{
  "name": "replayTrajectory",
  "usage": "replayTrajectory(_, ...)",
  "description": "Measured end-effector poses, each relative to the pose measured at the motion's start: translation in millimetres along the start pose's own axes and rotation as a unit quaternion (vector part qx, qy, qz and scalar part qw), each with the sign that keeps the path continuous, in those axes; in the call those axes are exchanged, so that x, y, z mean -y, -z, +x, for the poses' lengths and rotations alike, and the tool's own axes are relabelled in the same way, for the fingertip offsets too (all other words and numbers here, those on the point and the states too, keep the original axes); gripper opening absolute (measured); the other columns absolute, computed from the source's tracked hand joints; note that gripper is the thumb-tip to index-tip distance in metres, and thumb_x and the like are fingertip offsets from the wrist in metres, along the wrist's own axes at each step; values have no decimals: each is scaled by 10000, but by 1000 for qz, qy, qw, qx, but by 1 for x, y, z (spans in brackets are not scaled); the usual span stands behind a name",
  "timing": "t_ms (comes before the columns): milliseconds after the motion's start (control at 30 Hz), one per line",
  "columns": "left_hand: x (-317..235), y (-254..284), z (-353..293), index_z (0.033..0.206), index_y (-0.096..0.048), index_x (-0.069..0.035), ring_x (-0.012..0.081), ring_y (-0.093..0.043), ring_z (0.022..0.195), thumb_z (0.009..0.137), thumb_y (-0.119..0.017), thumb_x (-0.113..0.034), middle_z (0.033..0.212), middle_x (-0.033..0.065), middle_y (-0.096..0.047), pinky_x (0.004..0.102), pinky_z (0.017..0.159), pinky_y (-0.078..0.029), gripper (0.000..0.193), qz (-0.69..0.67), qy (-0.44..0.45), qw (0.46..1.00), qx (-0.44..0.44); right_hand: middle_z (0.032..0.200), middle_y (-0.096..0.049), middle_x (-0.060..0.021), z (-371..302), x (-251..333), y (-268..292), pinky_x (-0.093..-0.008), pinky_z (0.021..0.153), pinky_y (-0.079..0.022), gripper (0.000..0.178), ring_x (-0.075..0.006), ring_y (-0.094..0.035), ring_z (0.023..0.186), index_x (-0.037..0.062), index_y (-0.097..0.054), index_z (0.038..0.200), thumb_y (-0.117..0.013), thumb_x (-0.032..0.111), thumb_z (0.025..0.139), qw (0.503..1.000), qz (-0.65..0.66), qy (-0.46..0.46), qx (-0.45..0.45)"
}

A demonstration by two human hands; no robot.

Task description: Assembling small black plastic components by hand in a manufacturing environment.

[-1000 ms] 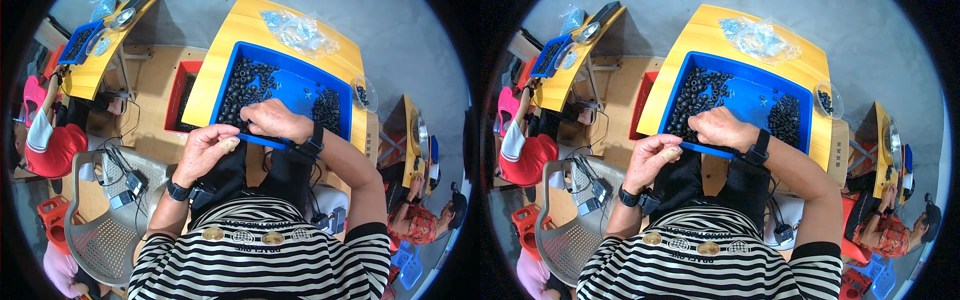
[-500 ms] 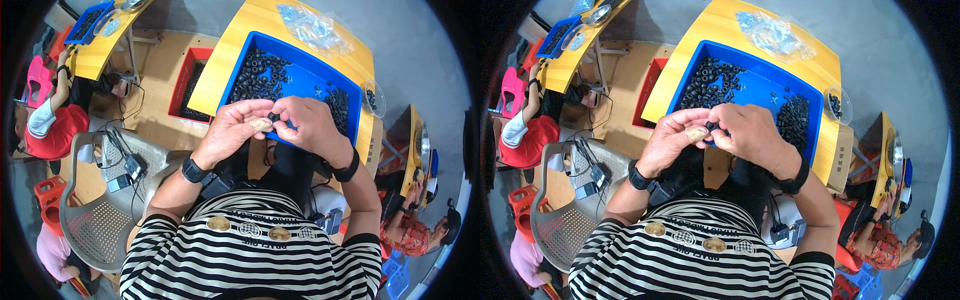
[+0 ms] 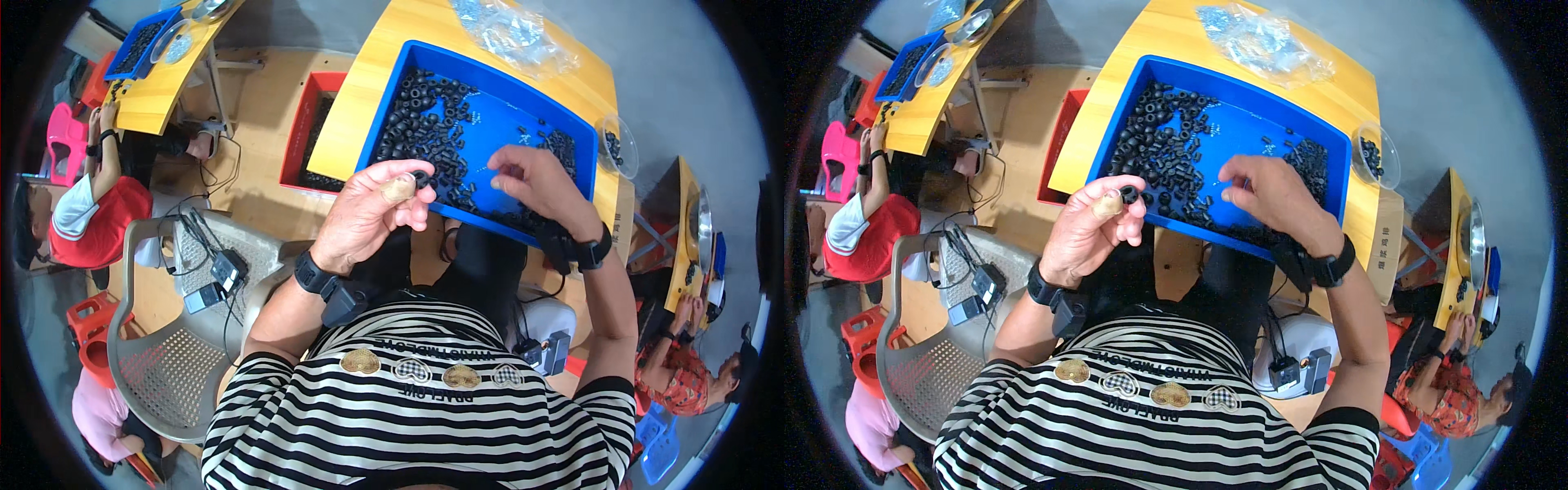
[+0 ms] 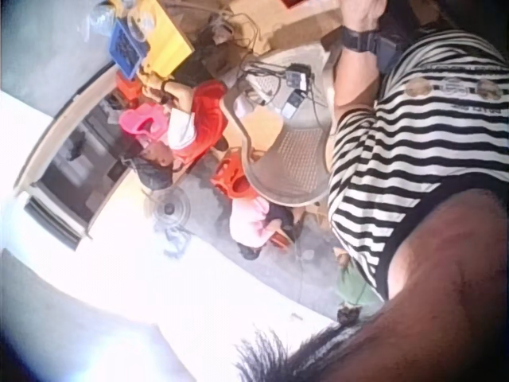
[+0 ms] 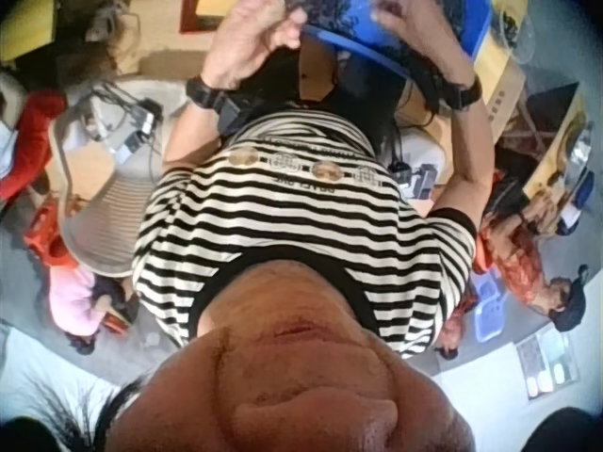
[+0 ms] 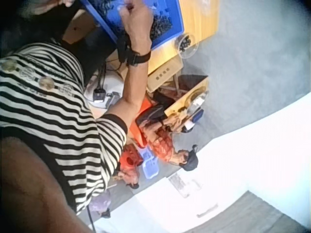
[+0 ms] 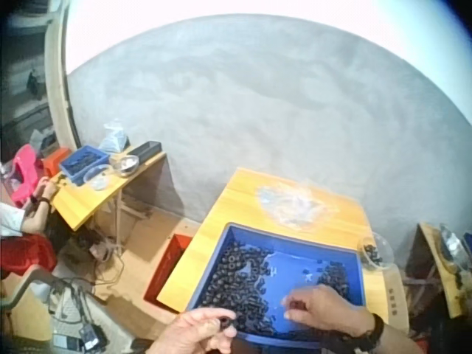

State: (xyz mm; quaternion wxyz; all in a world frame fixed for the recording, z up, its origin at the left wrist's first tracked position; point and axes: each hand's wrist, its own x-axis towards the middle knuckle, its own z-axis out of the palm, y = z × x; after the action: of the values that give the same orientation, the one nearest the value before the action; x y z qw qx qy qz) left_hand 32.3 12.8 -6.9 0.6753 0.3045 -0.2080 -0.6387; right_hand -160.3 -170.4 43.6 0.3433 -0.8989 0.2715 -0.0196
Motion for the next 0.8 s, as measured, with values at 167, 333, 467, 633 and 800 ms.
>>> replayTrajectory(167, 3, 5, 0, 1200, -515, 14, 151, -597, 693, 903, -585, -228, 924, 90, -618, 303, 651, -547, 389, -113, 16, 993, 37, 750, -608, -68, -3, 27, -5, -264, 618, -462, 168, -131, -565, 662, 4, -616, 931, -664, 49, 776, 997, 57, 51, -18)
replayTrajectory(333, 3, 5, 1, 1215, -505, 2, 153, -587, 704, 906, -580, -221, 943, 96, -609, 312, 653, -540, 388, -143, 29, 988, 46, 736, -612, -37, -11, 53, -17, -238, 590, -459, 160, -88, -569, 645, 14, -624, 915, -685, 52, 772, 984, 159, 44, -74)
replayTrajectory(467, 5, 4, -1, 1199, -527, -8, 156, -611, 721, 901, -582, -168, 958, 112, -621, 301, 669, -546, 342, -124, 17, 991, 35, 732, -598, -20, -12, 60, -23, -209, 554, -438, 174, -55, -538, 620, 24, -633, 916, -702, 29, 757, 975, 178, 92, -93)
replayTrajectory(633, 1, -7, -5, 1158, -573, -21, 146, -633, 718, 859, -615, -56, 948, 116, -650, 273, 687, -544, 304, -3, -34, 999, -11, 734, -592, -44, -14, 65, -23, -225, 545, -434, 165, -99, -549, 598, 31, -640, 898, -701, 24, 745, 976, 117, 138, -118)
replayTrajectory(800, 6, -11, -6, 1131, -596, -23, 109, -623, 733, 810, -649, 23, 931, 83, -643, 236, 693, -526, 329, 124, -102, 987, -34, 738, -600, -50, -15, 65, -28, -230, 547, -440, 156, -113, -563, 601, 34, -643, 891, -701, 32, 746, 977, 111, 148, -110)
